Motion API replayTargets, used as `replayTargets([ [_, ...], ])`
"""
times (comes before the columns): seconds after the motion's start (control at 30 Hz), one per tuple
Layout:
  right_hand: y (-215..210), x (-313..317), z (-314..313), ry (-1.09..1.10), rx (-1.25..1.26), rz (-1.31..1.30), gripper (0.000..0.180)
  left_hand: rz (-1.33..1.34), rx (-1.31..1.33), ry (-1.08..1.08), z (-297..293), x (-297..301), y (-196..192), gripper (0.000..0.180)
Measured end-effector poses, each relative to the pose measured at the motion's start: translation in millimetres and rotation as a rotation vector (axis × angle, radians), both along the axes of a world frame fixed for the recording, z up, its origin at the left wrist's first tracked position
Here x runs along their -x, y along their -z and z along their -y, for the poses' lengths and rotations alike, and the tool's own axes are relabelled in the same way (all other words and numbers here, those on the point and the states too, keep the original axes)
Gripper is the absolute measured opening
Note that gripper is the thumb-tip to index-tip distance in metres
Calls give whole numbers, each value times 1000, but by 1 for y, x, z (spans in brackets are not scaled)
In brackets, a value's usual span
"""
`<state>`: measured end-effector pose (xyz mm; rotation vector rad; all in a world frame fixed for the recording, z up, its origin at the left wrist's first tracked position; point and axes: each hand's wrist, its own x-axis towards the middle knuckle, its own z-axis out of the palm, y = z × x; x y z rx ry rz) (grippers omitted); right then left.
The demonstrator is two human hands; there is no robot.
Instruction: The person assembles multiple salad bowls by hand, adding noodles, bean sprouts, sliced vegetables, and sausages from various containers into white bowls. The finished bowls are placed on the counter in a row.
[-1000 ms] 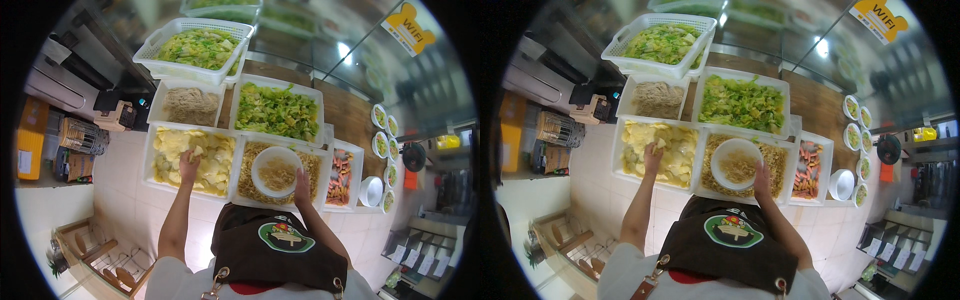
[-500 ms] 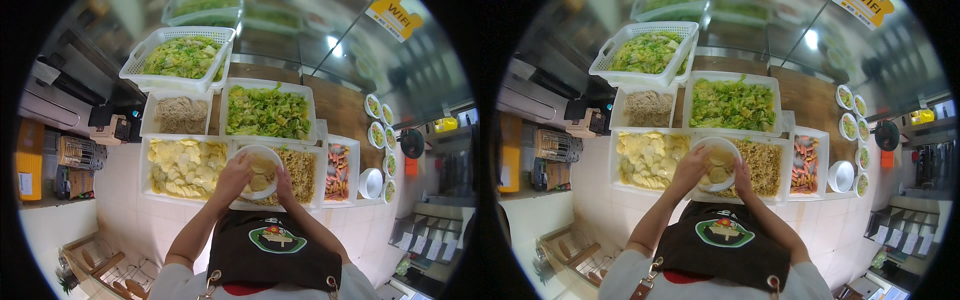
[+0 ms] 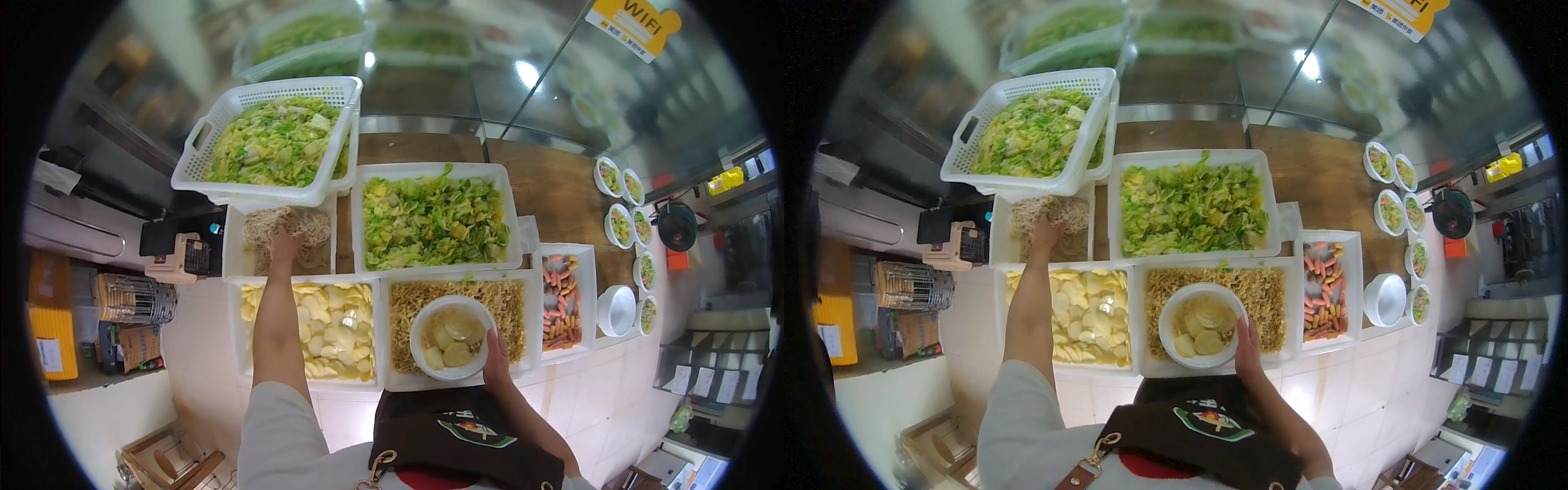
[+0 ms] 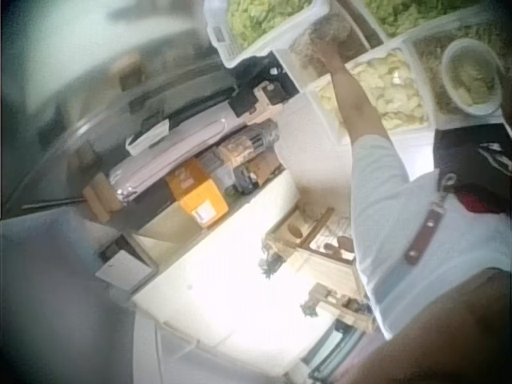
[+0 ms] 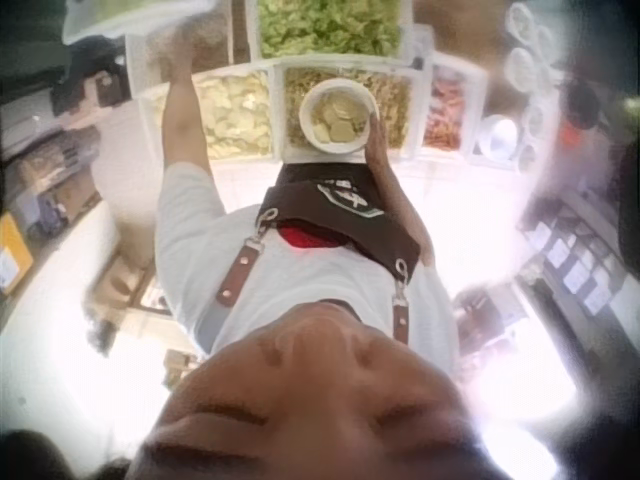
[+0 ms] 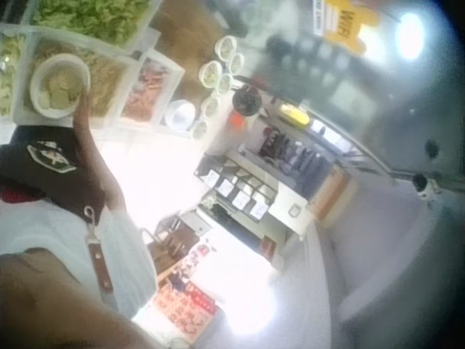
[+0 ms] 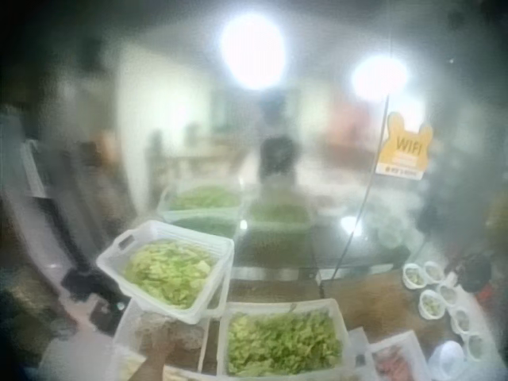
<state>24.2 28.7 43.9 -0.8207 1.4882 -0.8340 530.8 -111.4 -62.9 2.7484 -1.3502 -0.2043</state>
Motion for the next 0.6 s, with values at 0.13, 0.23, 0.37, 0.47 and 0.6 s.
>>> replayTargets([
  [0.13,-17,6,-7,40,-38,-28,50,10,-9,73,13,49,29,34],
  [0.23,-24,7,-3,-23,24,-118,52,-162,78,47,13,55,27,35],
  [0.37,-39,-6,8,-28,8,-100,44,-420,305,41,-10,-22,38,26],
  [0.47,-16,-2,5,41,41,35,41,-561,437,19,-8,-45,-14,20],
  [0.6,0,-6,3,16,97,209,42,-750,479,-16,-8,-86,-49,13],
])
